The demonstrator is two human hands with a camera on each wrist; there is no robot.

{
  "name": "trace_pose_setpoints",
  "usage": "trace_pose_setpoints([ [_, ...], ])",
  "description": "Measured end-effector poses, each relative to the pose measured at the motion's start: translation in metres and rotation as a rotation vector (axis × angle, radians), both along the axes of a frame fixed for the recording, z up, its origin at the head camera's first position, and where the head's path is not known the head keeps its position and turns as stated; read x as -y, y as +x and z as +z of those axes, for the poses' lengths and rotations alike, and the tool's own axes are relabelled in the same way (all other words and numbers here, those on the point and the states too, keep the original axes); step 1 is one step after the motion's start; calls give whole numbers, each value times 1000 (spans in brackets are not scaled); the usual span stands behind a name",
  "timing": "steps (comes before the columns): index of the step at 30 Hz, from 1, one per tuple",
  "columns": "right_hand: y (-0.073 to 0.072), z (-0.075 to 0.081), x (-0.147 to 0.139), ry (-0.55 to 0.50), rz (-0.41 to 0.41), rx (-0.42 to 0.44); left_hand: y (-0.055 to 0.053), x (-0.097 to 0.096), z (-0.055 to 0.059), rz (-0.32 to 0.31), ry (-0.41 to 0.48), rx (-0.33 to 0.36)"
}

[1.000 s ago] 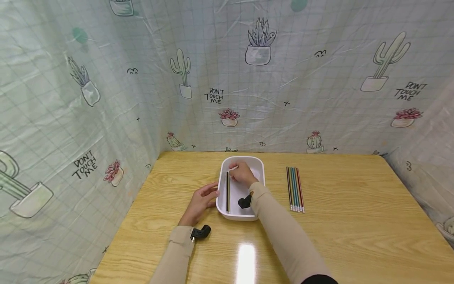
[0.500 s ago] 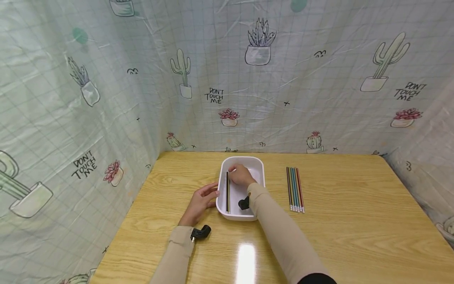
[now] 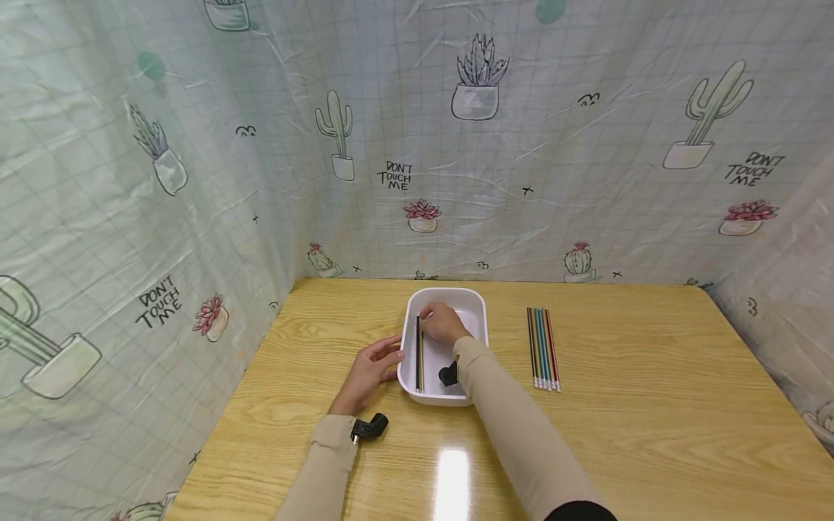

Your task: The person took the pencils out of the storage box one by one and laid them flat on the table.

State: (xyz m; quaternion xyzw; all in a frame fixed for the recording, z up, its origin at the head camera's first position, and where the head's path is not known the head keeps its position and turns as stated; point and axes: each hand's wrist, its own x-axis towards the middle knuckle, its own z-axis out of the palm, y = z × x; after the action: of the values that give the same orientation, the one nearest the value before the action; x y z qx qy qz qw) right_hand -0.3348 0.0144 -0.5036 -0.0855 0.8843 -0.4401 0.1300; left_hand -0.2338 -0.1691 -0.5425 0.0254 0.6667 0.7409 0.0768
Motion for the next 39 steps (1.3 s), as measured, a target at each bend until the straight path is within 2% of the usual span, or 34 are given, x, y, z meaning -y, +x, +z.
trace_pose_setpoints([
  [8,1,1,-1,-26,-3,24,0,0,0,6,-5,-1],
  [16,0,5,-5,-99,-14,85,0,-1,1,8,-18,2],
  [30,-4,5,-10,-243,-32,142,1,-3,3,26,-25,11],
  [35,-2,6,-12,-282,-23,182,0,-3,4,22,-20,19],
  [39,0,9,-14,-299,-22,182,0,-2,3,19,-9,21],
])
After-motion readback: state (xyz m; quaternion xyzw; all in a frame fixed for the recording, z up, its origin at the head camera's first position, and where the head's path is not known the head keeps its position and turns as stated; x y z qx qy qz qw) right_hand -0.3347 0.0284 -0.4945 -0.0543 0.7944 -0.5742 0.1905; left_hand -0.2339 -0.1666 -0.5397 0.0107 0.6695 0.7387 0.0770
